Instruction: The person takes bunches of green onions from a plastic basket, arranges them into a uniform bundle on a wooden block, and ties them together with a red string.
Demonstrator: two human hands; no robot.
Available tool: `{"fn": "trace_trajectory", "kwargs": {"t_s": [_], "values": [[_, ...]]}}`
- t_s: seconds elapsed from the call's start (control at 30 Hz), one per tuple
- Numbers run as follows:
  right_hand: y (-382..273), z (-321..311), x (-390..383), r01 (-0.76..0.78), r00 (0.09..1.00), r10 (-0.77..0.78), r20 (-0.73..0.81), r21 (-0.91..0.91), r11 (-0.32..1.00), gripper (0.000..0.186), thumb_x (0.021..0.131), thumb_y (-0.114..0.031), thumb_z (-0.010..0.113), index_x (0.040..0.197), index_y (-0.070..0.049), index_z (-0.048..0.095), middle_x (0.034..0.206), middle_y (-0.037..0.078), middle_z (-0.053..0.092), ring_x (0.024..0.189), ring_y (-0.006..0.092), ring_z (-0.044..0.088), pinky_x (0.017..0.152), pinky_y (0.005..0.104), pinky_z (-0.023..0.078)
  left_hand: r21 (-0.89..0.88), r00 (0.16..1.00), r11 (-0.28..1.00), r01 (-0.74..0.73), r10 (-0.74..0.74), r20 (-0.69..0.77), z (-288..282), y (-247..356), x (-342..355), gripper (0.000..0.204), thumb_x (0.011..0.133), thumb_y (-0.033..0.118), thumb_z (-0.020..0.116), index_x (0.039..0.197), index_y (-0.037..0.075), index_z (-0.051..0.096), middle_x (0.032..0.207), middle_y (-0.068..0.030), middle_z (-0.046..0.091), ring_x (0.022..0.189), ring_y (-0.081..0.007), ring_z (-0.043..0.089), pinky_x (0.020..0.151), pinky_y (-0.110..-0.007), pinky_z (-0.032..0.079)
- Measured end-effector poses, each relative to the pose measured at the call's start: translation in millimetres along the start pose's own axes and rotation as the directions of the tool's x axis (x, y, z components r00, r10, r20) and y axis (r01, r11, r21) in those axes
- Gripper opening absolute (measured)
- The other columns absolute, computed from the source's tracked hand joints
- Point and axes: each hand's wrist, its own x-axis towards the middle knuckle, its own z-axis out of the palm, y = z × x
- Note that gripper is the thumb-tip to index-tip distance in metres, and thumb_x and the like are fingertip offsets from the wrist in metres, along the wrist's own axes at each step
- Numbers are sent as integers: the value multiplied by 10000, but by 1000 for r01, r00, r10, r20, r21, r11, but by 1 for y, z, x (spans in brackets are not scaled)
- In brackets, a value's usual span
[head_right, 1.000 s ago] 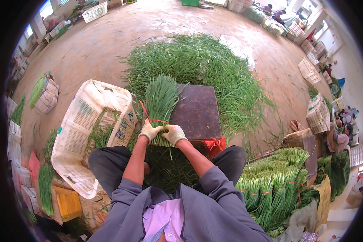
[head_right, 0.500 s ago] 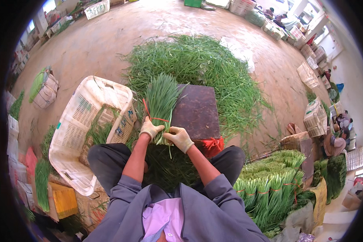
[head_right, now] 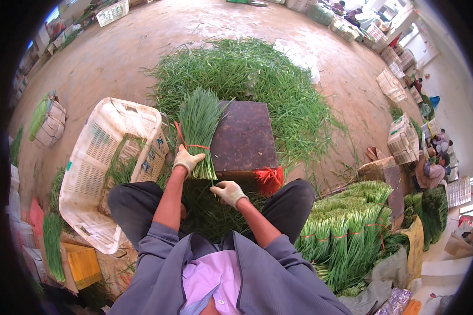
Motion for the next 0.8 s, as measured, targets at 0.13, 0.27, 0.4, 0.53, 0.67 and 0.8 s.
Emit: {"fn": "trace_trajectory", "kwargs": {"t_s": [0.13, 0.27, 0.4, 0.53, 0.67, 0.8], "values": [[0, 14, -5, -37, 991, 2, 134, 255, 966, 227, 897, -227, 662, 916, -4, 700, 730, 32, 678, 504, 88, 527, 459, 260, 424, 172, 997, 984, 55, -47, -55, -9, 27, -25, 1370, 587, 678, 830, 1546, -7, 132, 1437, -267, 462, 1292, -369, 510, 1059, -427, 437], [-25, -7, -75, -162, 835, 40, 549, 176, 971, 225, 902, -239, 658, 883, -17, 690, 753, 17, 672, 552, 59, 517, 499, 226, 401, 325, 996, 942, 82, -83, -9, -5, 38, -39, 1434, 561, 674, 843, 1562, 20, 51, 1470, -243, 410, 1309, -354, 484, 1063, -430, 430], [-71, -61, -138, -94, 759, -78, 647, 226, 970, 175, 896, -166, 647, 932, 1, 684, 804, 29, 683, 725, 72, 596, 644, 221, 448, 323, 996, 944, 68, -82, 29, 3, 30, -30, 1400, 593, 550, 871, 1570, 34, 10, 1482, -235, 386, 1326, -360, 458, 1084, -422, 414], [-118, -114, -161, 39, 822, -220, 525, 333, 942, 139, 836, -42, 625, 940, 36, 674, 707, 66, 652, 534, 80, 528, 478, 232, 399, 285, 996, 957, 57, -74, 50, 4, 19, -19, 1366, 618, 474, 871, 1568, 34, -6, 1481, -243, 385, 1327, -361, 459, 1091, -409, 413], [-154, -121, -134, 200, 916, -286, 281, 298, 933, 161, 874, -68, 575, 943, 44, 670, 693, 39, 610, 573, 77, 526, 525, 226, 411, 244, 999, 970, 9, -20, 45, 4, 3, -12, 1351, 602, 456, 881, 1565, 24, 37, 1461, -263, 409, 1318, -365, 471, 1085, -395, 417], [-152, -103, -55, 255, 939, -311, 146, 311, 916, 194, 935, -174, 617, 958, 11, 671, 702, -3, 595, 607, 73, 543, 573, 226, 434, 183, 999, 982, -38, 34, 23, 2, -1, -9, 1336, 561, 420, 911, 1553, -3, 124, 1420, -289, 452, 1314, -375, 475, 1085, -391, 413]]}}
